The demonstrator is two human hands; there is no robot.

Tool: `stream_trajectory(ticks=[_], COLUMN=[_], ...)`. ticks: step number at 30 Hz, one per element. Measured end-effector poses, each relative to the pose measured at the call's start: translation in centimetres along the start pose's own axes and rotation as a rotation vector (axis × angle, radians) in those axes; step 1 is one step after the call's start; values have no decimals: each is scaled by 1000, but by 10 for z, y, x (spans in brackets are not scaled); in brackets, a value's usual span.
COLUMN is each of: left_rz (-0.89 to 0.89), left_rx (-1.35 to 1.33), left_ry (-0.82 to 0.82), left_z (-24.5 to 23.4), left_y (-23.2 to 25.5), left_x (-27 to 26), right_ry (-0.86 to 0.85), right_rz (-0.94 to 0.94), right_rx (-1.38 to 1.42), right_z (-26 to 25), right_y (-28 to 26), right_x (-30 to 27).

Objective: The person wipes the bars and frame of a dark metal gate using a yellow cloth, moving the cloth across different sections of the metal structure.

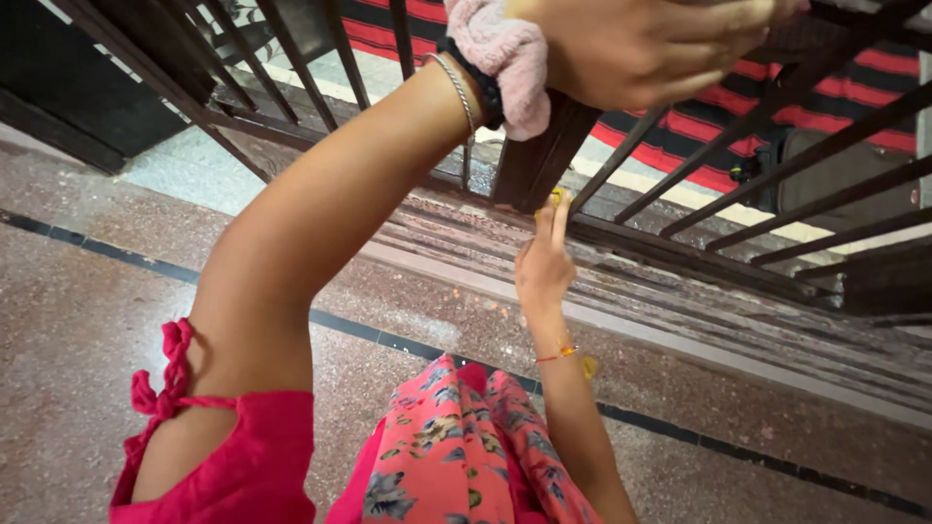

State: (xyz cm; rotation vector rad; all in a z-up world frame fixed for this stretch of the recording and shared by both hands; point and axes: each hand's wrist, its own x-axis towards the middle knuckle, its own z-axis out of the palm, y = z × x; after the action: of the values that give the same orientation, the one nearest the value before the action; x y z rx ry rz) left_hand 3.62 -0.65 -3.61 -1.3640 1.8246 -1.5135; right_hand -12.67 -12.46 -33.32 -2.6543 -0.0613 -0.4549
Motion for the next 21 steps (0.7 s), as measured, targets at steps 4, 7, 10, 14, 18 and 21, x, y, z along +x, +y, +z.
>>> stream_trajectory(ticks=[4, 7, 10, 14, 18, 21], left_rz=[-55, -26, -60, -65, -89, -75], left_rx=[-96, -189, -202, -147, -268, -270], left_ry=[5, 10, -20, -54, -15, -42], left_z=[-5, 12, 33, 33, 34, 38], left_y=[1, 3, 22, 21, 19, 18], left_x=[-6, -9, -4, -11, -10, -13], right_ry=[69, 27, 31, -83, -6, 54], right_rz=[-123, -121, -145, -83, -174, -219], right_rx=[-75, -167, -233, -242, -194, -222], right_z=[2, 18, 27, 22, 24, 34], right_y=[3, 12, 25, 20, 29, 33], right_x=[15, 35, 35, 8, 18, 36])
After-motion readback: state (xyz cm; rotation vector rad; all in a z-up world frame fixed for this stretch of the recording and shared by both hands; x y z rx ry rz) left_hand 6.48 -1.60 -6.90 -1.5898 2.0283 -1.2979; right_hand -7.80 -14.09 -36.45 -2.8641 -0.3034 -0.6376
